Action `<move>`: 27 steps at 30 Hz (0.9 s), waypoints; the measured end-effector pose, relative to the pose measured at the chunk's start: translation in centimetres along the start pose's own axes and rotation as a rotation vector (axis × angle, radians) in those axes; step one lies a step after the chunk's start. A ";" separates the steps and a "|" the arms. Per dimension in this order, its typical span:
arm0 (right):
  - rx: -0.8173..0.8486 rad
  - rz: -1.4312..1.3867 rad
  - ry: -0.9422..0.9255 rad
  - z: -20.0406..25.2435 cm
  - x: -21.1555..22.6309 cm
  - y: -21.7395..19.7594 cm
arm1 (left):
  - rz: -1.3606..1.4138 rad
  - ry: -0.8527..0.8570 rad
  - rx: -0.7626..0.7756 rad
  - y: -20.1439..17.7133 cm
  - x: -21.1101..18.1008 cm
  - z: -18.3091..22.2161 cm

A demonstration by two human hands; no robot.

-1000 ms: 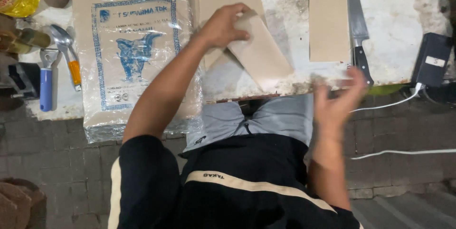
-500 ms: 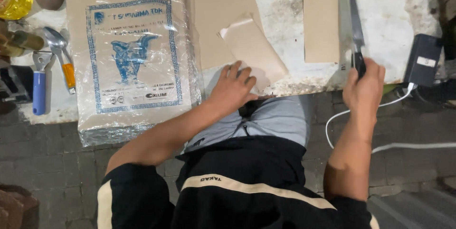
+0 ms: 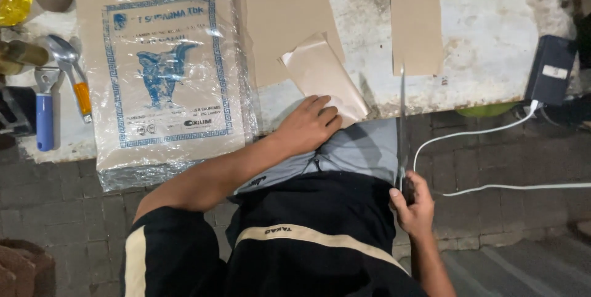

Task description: Lining small cardboard boxes with brown paper by cutting and folding the paper to fit.

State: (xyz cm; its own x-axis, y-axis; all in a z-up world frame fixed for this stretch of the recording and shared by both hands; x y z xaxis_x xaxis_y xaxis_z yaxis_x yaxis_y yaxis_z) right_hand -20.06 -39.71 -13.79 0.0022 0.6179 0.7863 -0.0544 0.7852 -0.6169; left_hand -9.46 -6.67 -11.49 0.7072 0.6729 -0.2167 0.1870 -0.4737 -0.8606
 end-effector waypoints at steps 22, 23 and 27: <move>0.063 0.319 -0.305 2.2 5.2 -3.8 | 0.240 -0.118 0.094 -6.4 9.4 -5.8; 0.070 0.318 -0.298 2.1 5.9 -3.8 | 0.246 -0.123 0.100 -6.3 9.2 -5.5; 0.114 0.322 -0.323 0.8 7.9 -3.7 | 0.220 -0.120 0.079 -6.7 9.1 -5.4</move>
State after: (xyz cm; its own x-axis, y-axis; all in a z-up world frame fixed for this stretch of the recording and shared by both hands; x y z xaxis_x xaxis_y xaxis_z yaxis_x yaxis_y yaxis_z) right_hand -20.59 -37.80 -5.29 -0.3427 0.7705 0.5374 -0.1110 0.5348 -0.8376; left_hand -0.59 -0.51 -5.22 0.6378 0.6236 -0.4520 -0.0195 -0.5736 -0.8189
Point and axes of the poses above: each hand's wrist, its own z-axis away from the middle knuckle, its own y-axis out of the palm, x = y × z, the point moved 2 cm from there along -z, towards the middle knuckle, and after that the axes turned 6 degrees about z, right-handed, at the moved point
